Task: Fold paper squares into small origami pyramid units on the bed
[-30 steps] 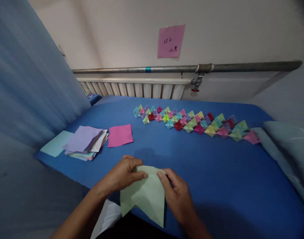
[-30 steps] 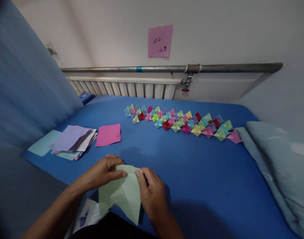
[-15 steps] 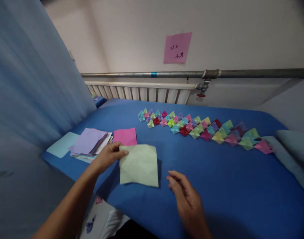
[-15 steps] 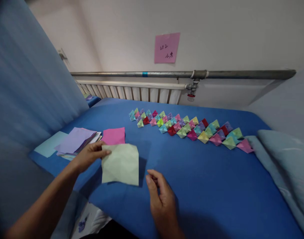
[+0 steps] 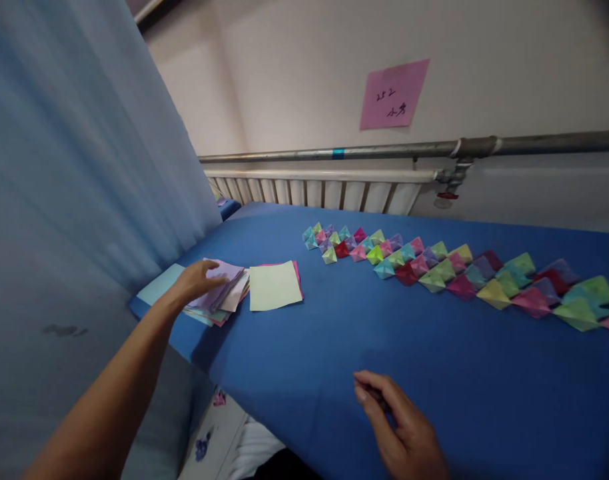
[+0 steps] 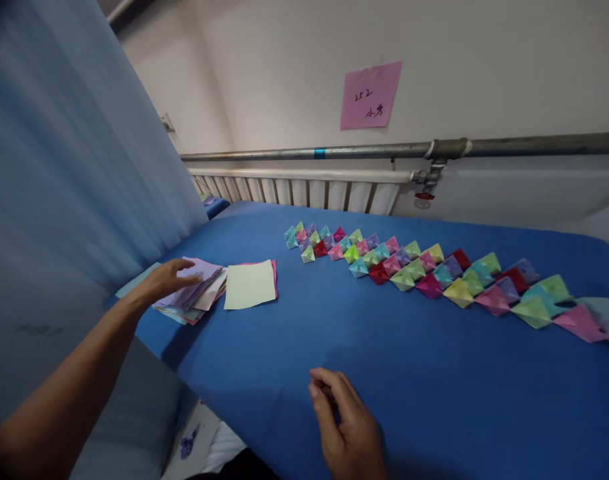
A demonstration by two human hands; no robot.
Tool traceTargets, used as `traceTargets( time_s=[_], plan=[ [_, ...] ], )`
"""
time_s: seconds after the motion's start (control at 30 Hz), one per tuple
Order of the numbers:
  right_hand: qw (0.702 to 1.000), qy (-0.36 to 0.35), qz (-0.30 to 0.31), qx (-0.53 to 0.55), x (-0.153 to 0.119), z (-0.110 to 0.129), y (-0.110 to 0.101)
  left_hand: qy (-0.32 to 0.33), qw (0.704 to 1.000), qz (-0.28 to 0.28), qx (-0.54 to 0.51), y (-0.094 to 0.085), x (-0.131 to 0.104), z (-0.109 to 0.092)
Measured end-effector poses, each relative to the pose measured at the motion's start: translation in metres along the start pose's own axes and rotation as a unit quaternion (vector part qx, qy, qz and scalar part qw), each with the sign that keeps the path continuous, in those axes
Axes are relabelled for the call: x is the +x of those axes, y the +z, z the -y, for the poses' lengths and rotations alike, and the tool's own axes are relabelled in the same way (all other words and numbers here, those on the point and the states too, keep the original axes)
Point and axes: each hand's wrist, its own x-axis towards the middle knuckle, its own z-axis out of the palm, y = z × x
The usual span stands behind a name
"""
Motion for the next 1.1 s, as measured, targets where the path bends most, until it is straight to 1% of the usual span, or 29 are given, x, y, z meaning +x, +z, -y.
traceTargets(
  time_s=[0.13, 0.23, 0.37, 0.53, 0.63, 0.87, 1.1],
  plan=[
    [1.0, -0.026, 0.003, -0.006, 0.0, -0.001, 0.002, -0.014, 0.999, 0.034, 0.035, 0.019, -0.008, 0.015],
    [0.999, -0.031, -0.008, -0.013, -0.001, -0.004, 0.004, -0.015, 0.998, 0.049, 0.029, 0.026, -0.007, 0.019],
    [0.999, -0.038, -0.006, -0.019, -0.001, -0.004, 0.006, -0.018, 0.998, 0.06, -0.008, 0.024, -0.004, 0.027],
    [0.999, -0.045, 0.007, -0.015, 0.0, 0.0, 0.006, -0.029, 0.996, 0.061, -0.066, 0.024, -0.005, 0.036],
    [0.999, -0.042, 0.013, -0.014, 0.0, 0.0, 0.006, -0.034, 0.992, 0.061, -0.103, 0.022, -0.006, 0.037],
    [0.999, -0.031, 0.024, -0.028, 0.0, 0.001, 0.004, -0.032, 0.98, 0.061, -0.187, 0.013, -0.014, 0.032],
    [0.998, -0.035, 0.036, -0.039, 0.0, 0.004, 0.005, -0.048, 0.968, 0.04, -0.245, 0.01, -0.011, 0.042]
  ],
)
